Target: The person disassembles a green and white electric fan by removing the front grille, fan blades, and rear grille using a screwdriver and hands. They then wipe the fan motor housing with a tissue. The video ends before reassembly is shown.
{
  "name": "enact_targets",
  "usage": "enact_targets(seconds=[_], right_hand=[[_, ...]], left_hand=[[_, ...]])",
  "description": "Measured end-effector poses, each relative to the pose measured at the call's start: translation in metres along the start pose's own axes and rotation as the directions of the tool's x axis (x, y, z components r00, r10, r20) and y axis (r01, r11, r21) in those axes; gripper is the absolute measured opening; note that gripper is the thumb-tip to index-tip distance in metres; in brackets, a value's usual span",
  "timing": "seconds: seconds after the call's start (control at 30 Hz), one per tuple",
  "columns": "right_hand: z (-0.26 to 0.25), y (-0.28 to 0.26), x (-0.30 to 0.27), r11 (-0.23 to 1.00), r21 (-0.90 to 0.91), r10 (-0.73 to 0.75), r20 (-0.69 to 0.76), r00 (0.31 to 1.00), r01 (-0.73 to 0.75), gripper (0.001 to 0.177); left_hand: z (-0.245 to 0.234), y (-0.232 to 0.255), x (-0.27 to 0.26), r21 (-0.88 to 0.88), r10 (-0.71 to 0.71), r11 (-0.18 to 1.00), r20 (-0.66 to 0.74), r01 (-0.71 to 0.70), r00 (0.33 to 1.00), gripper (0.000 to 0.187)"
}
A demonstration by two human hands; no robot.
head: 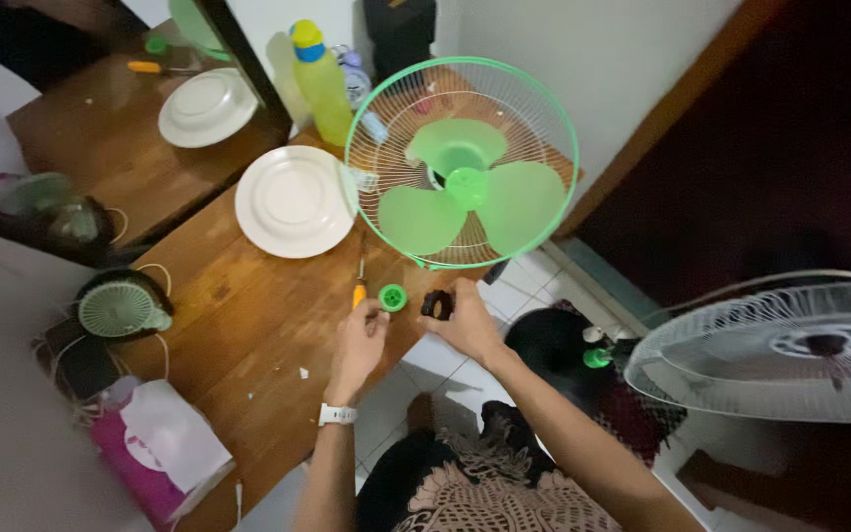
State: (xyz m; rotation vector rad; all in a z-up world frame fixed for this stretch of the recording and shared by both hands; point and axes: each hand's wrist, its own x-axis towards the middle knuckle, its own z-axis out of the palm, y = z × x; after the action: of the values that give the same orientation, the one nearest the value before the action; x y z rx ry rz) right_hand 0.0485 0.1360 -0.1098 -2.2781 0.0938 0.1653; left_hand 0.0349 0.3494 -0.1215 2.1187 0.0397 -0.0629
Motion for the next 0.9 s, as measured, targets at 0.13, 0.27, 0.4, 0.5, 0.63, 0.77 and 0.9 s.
enact_targets(seconds=[0.13, 0.27, 0.4, 0.5, 0.63, 0.77, 0.9], right_hand=[[0.053, 0.005, 0.031, 0.98, 0.011, -0.197, 0.037, 0.98, 0.197, 0.071], [0.089, 0.013, 0.056, 0.927, -0.195, -0.305, 0.106, 0.946, 0.321, 0.078], [0.107, 0.027, 0.073, 0.889, -0.395, -0.157, 0.214, 0.964, 0.232, 0.063], [0.12, 0.042, 0.085, 0.881, -0.388, -0.221, 0.165, 0.961, 0.269, 0.079], [0.137, 0.06, 0.092, 0.756, -0.581, -0.279, 0.132, 0.951, 0.303, 0.07], [0.14, 0.07, 0.088, 0.48, -0.805, -0.247, 0.258, 0.934, 0.35, 0.062], [0.139, 0.073, 0.083, 0.525, -0.797, -0.233, 0.203, 0.951, 0.299, 0.057]], left_hand=[[-0.005, -0.03, 0.011, -0.047, -0.057, 0.997, -0.012, 0.056, 0.998, 0.027], [-0.011, -0.054, 0.025, 0.085, -0.073, 0.994, -0.011, 0.074, 0.997, 0.027], [-0.014, -0.064, 0.039, 0.075, -0.049, 0.996, 0.025, 0.047, 0.998, 0.027], [-0.014, -0.066, 0.043, 0.06, -0.108, 0.993, 0.069, 0.104, 0.992, 0.028], [-0.004, -0.07, 0.045, 0.136, 0.139, 0.979, 0.103, -0.152, 0.985, 0.027], [0.02, -0.076, 0.057, 0.247, 0.24, 0.918, 0.277, -0.31, 0.931, 0.03], [0.035, -0.083, 0.061, 0.375, 0.25, 0.834, 0.395, -0.404, 0.884, 0.027]])
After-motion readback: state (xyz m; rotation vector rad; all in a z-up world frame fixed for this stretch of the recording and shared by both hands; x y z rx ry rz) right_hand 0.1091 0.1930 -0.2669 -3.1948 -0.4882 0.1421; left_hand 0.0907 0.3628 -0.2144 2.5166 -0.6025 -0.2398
